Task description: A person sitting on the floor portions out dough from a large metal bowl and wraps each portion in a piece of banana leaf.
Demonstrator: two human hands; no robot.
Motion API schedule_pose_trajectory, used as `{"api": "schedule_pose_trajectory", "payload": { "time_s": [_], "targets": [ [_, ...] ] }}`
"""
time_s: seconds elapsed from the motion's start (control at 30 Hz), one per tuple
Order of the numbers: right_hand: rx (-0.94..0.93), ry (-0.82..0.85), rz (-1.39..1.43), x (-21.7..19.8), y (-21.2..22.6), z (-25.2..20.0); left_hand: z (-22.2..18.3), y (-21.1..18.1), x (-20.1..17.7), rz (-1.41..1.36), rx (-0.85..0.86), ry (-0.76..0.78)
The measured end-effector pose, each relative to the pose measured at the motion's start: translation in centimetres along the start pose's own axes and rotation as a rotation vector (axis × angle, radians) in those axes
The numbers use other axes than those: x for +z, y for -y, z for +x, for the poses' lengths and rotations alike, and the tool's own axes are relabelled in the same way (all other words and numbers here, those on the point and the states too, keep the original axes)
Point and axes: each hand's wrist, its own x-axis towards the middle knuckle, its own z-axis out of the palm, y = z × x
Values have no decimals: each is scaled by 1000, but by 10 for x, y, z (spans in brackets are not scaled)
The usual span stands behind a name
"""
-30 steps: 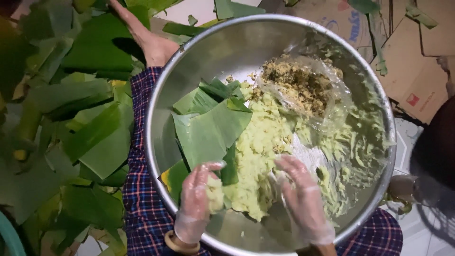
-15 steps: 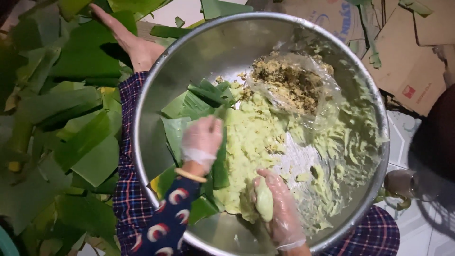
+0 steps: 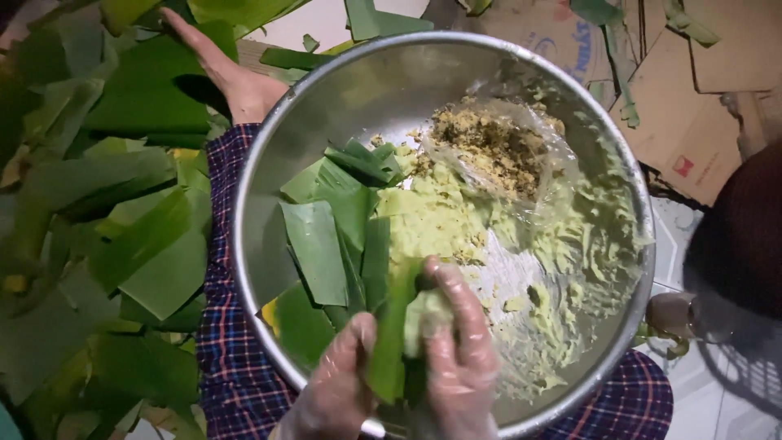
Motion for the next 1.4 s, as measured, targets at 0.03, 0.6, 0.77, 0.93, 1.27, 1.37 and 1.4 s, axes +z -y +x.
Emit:
{"api": "schedule_pose_trajectory", "payload": {
  "time_s": [0.03,0.6,0.77,0.93,1.27,1.37,1.4],
  "targets": [
    [-1,8,5,6,-9,-9,8,-7,6,1,9,-4],
    [-458,713,-1401,2,-88,-66,29,32,-64,682,-8,-768],
    [-199,836,-1020,-8,-60,-48,21,12,-70,819,581,-360],
    [-328,752,-1223,-3,-94,-97,12,50,-112,1493,681,-400],
    [-306,714,-833,13,-20,18,15,26,-84,1359,743,-297],
    [-353,752,-853,23,-36,23,13,26,-91,1240,681,-228],
    [-350,731,-796,26,-42,23,11,28,-97,1275,693,-210]
  ]
}}
